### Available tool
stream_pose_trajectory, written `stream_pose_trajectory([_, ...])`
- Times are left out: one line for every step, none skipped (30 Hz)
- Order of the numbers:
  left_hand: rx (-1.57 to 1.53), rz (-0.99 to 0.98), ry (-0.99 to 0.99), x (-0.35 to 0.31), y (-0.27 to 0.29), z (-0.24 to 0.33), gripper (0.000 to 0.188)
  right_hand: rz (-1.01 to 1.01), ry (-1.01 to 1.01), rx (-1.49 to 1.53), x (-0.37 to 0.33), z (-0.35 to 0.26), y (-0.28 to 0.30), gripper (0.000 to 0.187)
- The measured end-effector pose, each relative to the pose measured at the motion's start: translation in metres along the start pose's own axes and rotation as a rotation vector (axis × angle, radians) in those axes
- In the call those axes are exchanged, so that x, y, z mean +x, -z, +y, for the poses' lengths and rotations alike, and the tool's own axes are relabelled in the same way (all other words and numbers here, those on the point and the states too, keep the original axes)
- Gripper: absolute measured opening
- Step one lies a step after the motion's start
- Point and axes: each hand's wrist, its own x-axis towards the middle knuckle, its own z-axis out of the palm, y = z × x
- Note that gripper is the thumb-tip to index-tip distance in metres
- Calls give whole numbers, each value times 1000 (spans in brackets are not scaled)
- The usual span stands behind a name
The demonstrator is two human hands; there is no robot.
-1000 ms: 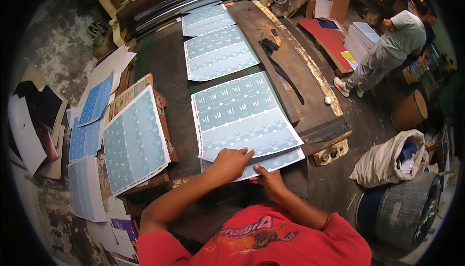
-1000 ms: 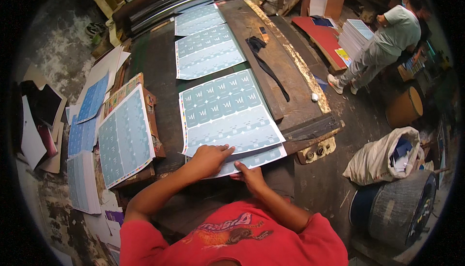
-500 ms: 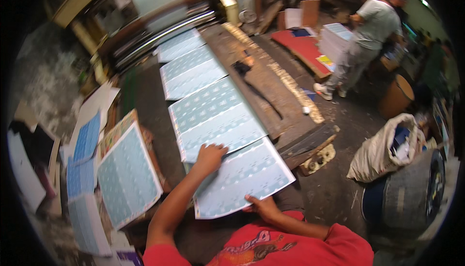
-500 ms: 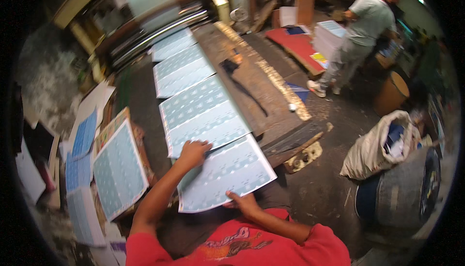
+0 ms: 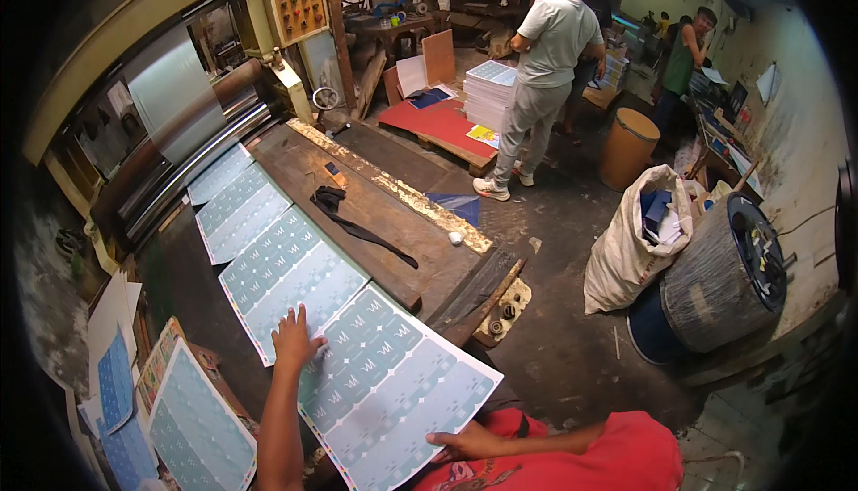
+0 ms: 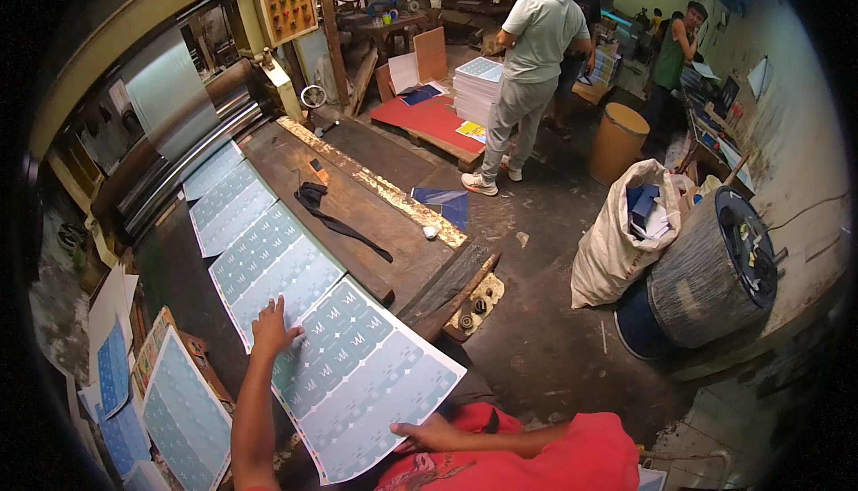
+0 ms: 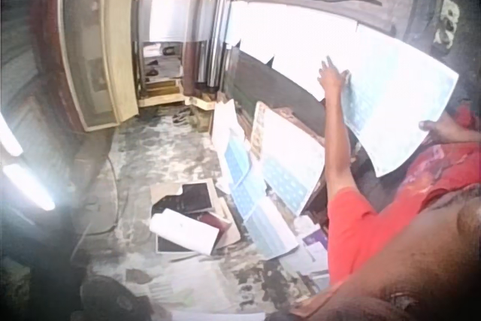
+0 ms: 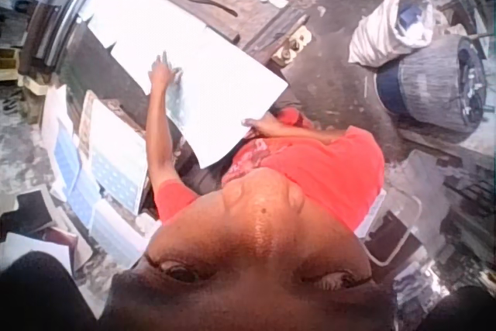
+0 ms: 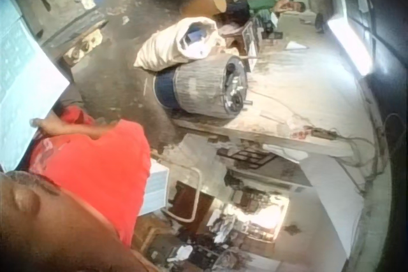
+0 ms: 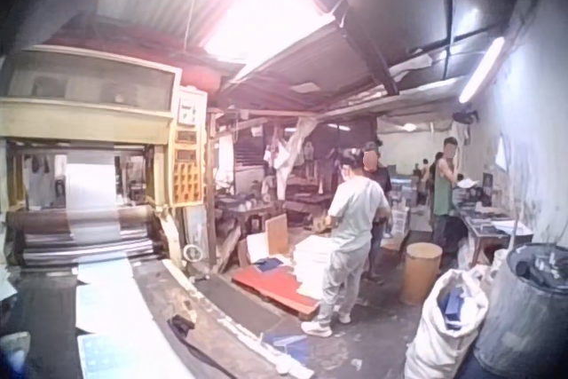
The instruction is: The person stacks printed sheets of paper onto piles by hand on a workstation next to a printing machine.
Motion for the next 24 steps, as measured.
stream_pose_trajectory([-34, -36, -14, -11, 2, 7, 94, -2, -13, -4, -1, -1, -2, 46])
stream_pose_trajectory([-93, -71, -125, -27, -6, 13, 95, -4, -27, -10, -2, -5, -5, 47])
stream_pose_trajectory([-149, -105, -234, -45, -10, 21, 97, -10, -41, -13, -2, -5, -8, 47])
stream_pose_trajectory([-207, -319, -297, -70, 6, 46, 101, -33, -27, 5, 2, -1, -4, 48])
stream_pose_trajectory([-260, -535, -362, -100, 29, 74, 106, -55, -10, 26, 8, 5, 4, 48])
stream_pose_trajectory([-218, -584, -476, -134, 30, 84, 114, -93, 5, 39, 13, 9, 5, 49])
stream_pose_trajectory([-201, -671, -581, -162, 35, 92, 116, -87, 20, 60, 13, 6, 0, 50])
stream_pose_trajectory([-128, -694, -628, -186, 59, 106, 109, -73, 36, 84, 11, -1, -4, 51])
stream_pose_trajectory([-140, -613, -668, -201, 62, 105, 95, -69, 52, 103, 10, -5, -8, 52])
stream_pose_trajectory([-177, -617, -647, -203, 61, 103, 91, -67, 40, 110, 12, -5, -8, 51])
stream_pose_trajectory([-214, -622, -627, -203, 59, 102, 87, -63, 29, 118, 14, -4, -6, 50])
stream_pose_trajectory([-249, -621, -606, -203, 59, 100, 83, -62, 20, 124, 18, -4, -5, 50])
stream_pose_trajectory([-251, -572, -625, -202, 59, 98, 73, -85, -7, 140, 21, -4, -3, 49])
stream_pose_trajectory([-296, -544, -656, -199, 54, 93, 70, -107, -33, 156, 25, -5, 0, 49])
stream_pose_trajectory([-338, -515, -684, -195, 44, 86, 68, -133, -59, 174, 28, -5, -1, 49])
stream_pose_trajectory([-383, -490, -708, -192, 40, 80, 66, -175, -53, 143, 30, -11, -5, 50])
stream_pose_trajectory([-429, -465, -711, -188, 38, 74, 55, -219, -47, 111, 32, -20, -9, 50])
stream_pose_trajectory([-434, -499, -688, -184, 40, 68, 51, -268, -45, 77, 35, -24, -13, 50])
stream_pose_trajectory([-445, -535, -665, -180, 42, 65, 48, -265, -46, 32, 41, -22, -12, 52])
stream_pose_trajectory([-458, -569, -636, -177, 47, 61, 44, -246, -13, 8, 48, -22, -11, 51])
stream_pose_trajectory([-408, -598, -600, -173, 56, 60, 38, -231, 7, -16, 57, -22, -13, 50])
stream_pose_trajectory([-453, -521, -571, -173, 60, 58, 37, -222, 15, -36, 64, -19, -14, 49])
stream_pose_trajectory([-398, -466, -549, -172, 68, 59, 36, -162, 25, -48, 73, -19, -9, 48])
stream_pose_trajectory([-375, -366, -550, -168, 80, 65, 36, -90, 35, -51, 78, -20, 0, 46])
